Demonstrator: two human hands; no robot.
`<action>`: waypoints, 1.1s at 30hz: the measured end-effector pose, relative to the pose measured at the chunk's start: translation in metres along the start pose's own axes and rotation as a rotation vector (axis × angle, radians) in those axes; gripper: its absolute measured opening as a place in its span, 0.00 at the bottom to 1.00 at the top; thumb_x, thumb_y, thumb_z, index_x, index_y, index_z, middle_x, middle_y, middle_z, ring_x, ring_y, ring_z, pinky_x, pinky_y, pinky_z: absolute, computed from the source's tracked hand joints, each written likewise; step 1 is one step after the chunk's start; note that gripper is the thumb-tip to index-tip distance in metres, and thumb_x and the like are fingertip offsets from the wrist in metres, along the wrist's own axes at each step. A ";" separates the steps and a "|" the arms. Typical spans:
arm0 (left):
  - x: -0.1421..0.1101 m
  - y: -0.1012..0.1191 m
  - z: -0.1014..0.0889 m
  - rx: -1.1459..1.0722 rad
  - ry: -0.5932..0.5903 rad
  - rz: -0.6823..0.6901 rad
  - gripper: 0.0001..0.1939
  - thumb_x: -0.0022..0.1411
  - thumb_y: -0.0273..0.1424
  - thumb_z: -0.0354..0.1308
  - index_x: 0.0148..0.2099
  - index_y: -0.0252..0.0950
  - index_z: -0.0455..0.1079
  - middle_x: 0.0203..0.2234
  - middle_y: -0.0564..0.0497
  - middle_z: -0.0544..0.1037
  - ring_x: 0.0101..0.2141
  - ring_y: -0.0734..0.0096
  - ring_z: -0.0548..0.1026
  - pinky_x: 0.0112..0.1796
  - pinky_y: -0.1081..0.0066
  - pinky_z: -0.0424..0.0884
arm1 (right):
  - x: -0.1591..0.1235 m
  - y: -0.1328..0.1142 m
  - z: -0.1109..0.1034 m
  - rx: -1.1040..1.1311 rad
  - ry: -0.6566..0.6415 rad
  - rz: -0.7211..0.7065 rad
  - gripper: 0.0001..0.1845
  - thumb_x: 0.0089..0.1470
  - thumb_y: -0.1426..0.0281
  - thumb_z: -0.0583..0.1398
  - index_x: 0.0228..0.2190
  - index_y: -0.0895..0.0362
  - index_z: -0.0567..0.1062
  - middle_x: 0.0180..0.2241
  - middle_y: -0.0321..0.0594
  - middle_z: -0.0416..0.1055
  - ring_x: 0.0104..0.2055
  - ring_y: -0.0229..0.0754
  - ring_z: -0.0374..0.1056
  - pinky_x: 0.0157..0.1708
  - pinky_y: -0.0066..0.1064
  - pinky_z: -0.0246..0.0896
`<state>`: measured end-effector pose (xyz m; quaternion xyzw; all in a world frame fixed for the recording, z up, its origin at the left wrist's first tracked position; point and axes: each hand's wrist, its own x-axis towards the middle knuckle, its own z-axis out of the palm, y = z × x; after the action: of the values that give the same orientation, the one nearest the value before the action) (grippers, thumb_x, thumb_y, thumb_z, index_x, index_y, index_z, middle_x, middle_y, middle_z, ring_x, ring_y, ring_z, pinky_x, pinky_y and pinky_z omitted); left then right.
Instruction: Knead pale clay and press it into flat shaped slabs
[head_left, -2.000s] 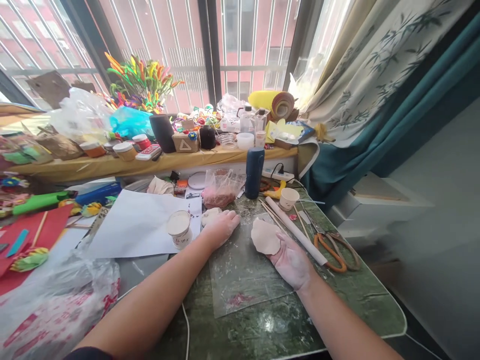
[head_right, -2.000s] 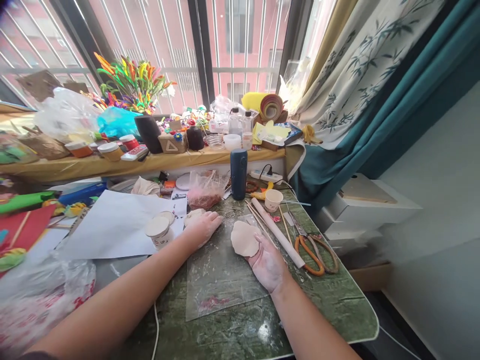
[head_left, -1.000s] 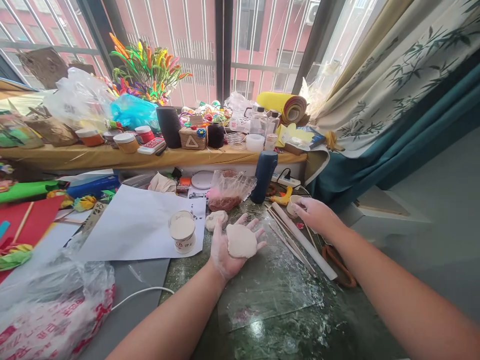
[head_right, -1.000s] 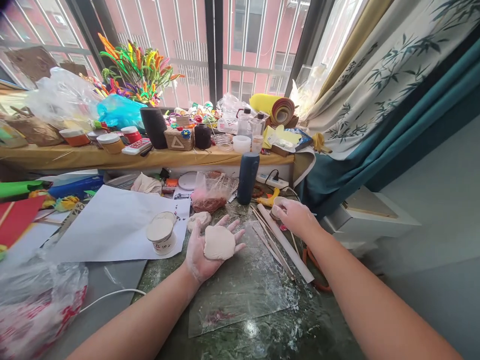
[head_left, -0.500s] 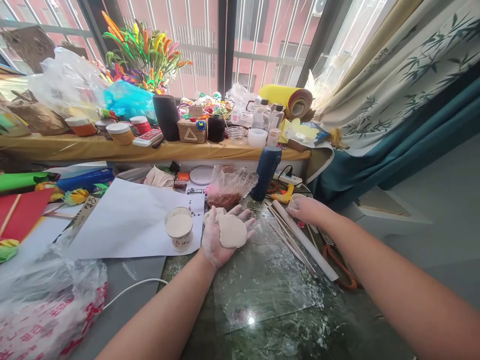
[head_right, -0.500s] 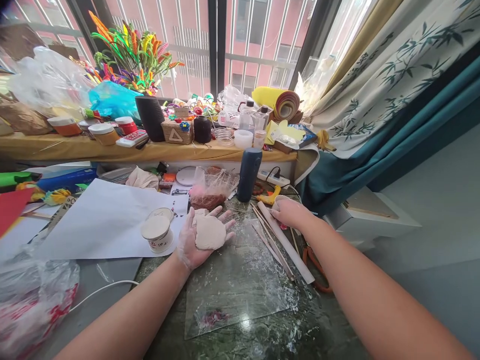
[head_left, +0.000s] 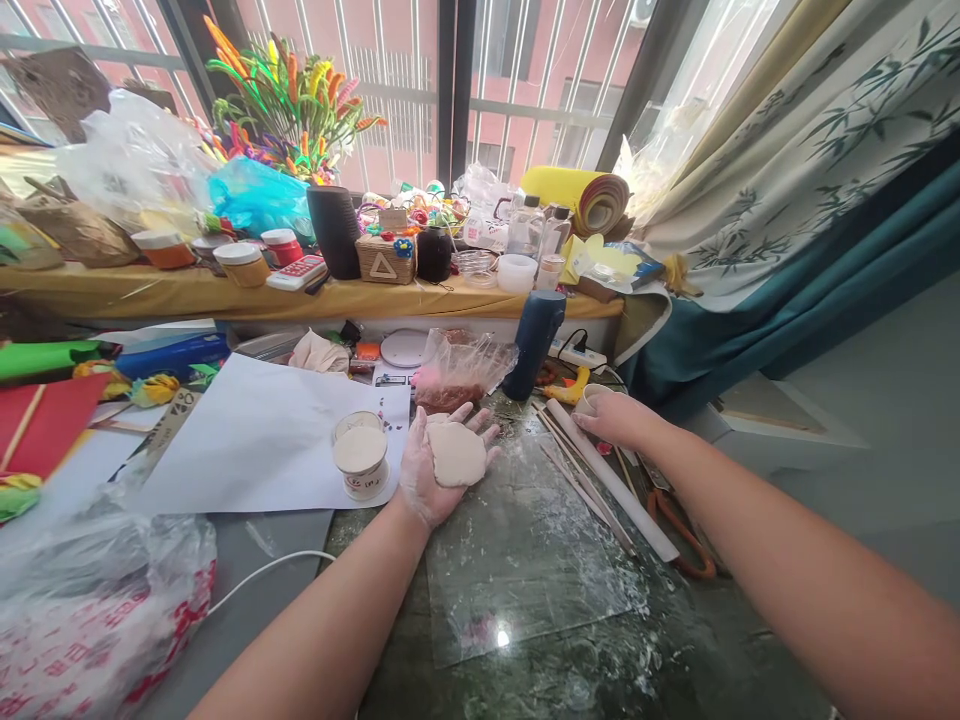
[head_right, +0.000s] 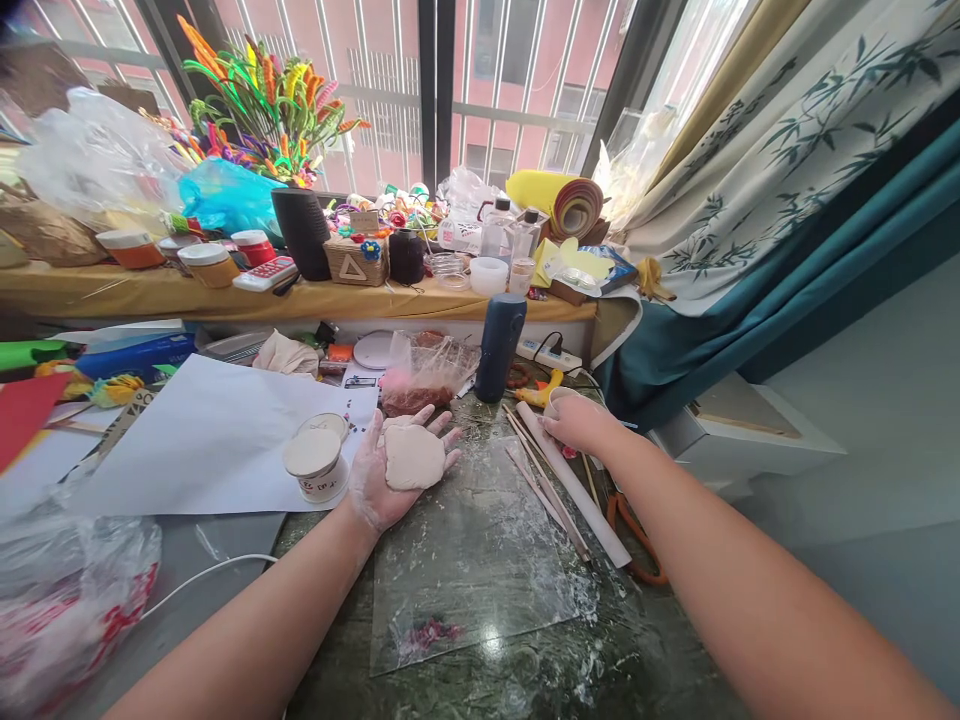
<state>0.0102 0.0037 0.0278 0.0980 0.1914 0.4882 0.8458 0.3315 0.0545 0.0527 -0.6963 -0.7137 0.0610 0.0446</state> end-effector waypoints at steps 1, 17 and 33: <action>0.001 0.000 -0.001 -0.003 0.000 0.004 0.34 0.66 0.56 0.49 0.60 0.35 0.67 0.63 0.35 0.67 0.61 0.40 0.68 0.53 0.44 0.70 | -0.002 -0.002 -0.005 -0.017 0.007 -0.005 0.17 0.55 0.58 0.61 0.22 0.55 0.77 0.26 0.45 0.76 0.32 0.49 0.73 0.34 0.35 0.63; 0.003 -0.004 -0.006 -0.086 -0.038 0.128 0.34 0.64 0.56 0.51 0.59 0.34 0.69 0.61 0.33 0.69 0.62 0.38 0.66 0.56 0.42 0.67 | -0.142 -0.165 0.057 0.308 -0.220 -0.525 0.34 0.64 0.55 0.55 0.66 0.58 0.62 0.69 0.49 0.55 0.72 0.52 0.48 0.71 0.48 0.34; 0.005 -0.009 -0.005 -0.028 -0.037 0.090 0.34 0.66 0.55 0.50 0.59 0.33 0.70 0.62 0.34 0.69 0.62 0.39 0.66 0.55 0.43 0.69 | -0.159 -0.134 0.054 0.336 -0.276 -0.678 0.33 0.64 0.53 0.55 0.66 0.53 0.64 0.69 0.43 0.55 0.72 0.52 0.46 0.71 0.49 0.35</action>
<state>0.0171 0.0035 0.0189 0.1037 0.1643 0.5266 0.8276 0.1956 -0.1085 0.0224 -0.3896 -0.8824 0.2515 0.0793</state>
